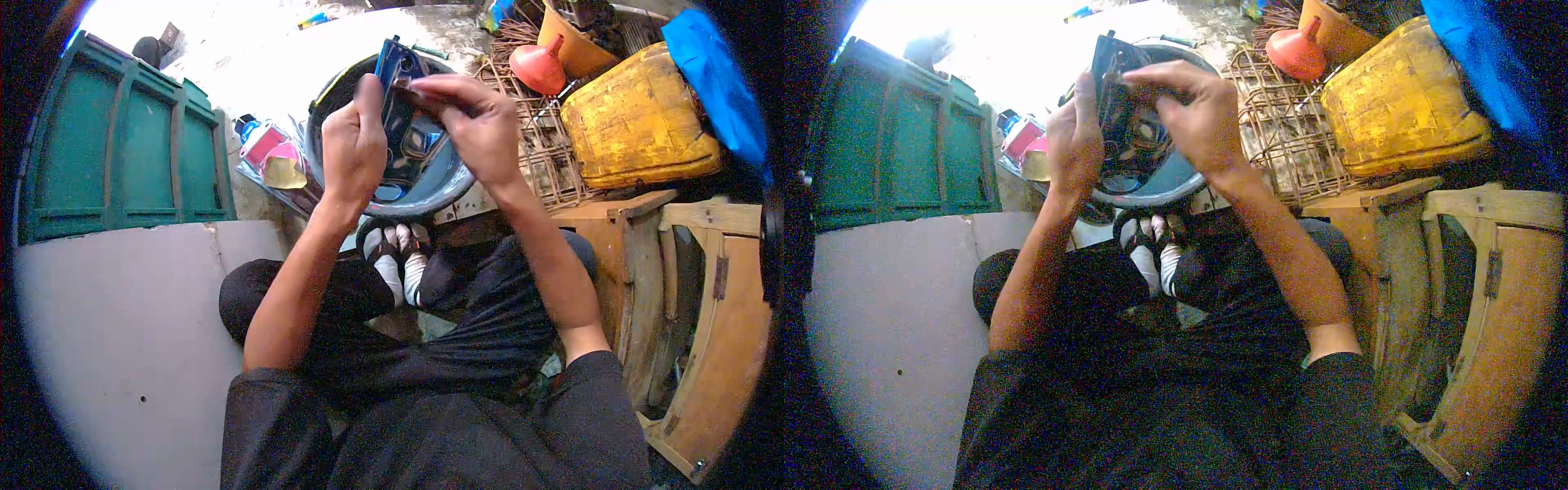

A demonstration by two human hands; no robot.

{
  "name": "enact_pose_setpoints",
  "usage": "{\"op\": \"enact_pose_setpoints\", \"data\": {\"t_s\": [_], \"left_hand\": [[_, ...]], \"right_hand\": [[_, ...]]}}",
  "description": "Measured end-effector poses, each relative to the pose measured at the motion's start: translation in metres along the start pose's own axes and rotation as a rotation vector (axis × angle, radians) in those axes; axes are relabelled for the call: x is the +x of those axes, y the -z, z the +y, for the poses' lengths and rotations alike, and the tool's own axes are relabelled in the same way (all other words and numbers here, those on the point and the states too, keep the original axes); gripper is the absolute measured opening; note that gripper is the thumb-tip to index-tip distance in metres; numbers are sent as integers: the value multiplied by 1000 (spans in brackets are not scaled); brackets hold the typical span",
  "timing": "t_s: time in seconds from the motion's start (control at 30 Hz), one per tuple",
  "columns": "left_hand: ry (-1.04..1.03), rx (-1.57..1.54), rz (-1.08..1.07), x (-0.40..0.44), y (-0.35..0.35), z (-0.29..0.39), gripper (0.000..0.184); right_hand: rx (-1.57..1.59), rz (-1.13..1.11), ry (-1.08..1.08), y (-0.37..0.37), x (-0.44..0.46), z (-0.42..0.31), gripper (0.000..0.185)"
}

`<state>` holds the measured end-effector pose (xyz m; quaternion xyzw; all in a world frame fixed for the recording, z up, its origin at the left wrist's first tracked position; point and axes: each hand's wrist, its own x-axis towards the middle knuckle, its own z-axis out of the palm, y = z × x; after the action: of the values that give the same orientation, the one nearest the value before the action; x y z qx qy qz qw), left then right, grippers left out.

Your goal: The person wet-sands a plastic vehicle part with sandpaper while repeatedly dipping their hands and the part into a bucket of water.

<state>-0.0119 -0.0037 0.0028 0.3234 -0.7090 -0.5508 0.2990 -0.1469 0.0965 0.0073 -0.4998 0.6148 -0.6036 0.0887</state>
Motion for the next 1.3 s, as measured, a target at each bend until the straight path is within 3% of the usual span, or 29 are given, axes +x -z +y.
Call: {"op": "enact_pose_setpoints", "data": {"t_s": [0.07,0.13,0.2,0.33,0.43,0.57,0.67,0.7,0.73,0.8,0.83,0.93,1.0,1.07,1.13,1.2,1.27,1.3], "left_hand": [[-3,-21,-16,-1,0,0,63],[-17,-47,-23,0,-1,6,63],[-1,15,25,-5,-2,11,63],[-53,30,6,-1,0,6,64],[-46,-14,45,1,-4,4,63],[-95,-69,77,0,-6,1,64],[-89,-87,119,-2,-8,8,65],[-74,-104,89,-1,-6,7,65],[-67,-100,88,-1,-4,4,65],[-26,-200,31,1,-5,-2,64],[-49,-198,44,-1,-6,5,64],[-28,-159,79,-4,-7,15,64],[-98,-141,97,-6,-8,16,63],[-80,-126,60,-3,-5,11,63],[-43,-154,58,0,-5,5,63],[-53,-101,69,-1,-3,9,64],[-30,-176,51,-1,-7,7,64],[-49,-191,69,-2,-9,9,63]], "right_hand": [[205,116,-182,2,6,3,37],[164,106,-137,4,4,-1,36],[31,-39,-128,1,-5,-6,33],[249,113,-223,5,6,1,31],[123,-50,-211,2,-3,-7,29],[275,95,-381,13,10,1,30],[228,-84,-300,5,-4,-6,29],[218,-64,-343,4,-1,-5,28],[400,2,-424,4,3,-4,30],[339,75,-437,11,11,-10,31],[277,64,-358,6,12,-5,28],[317,-45,-410,5,1,-7,25],[340,79,-480,11,10,-11,25],[354,84,-441,12,7,-6,24],[312,-62,-415,6,-2,-6,20],[349,-42,-420,5,1,-4,20],[295,115,-416,12,10,-6,21],[215,64,-365,14,9,-5,21]]}}
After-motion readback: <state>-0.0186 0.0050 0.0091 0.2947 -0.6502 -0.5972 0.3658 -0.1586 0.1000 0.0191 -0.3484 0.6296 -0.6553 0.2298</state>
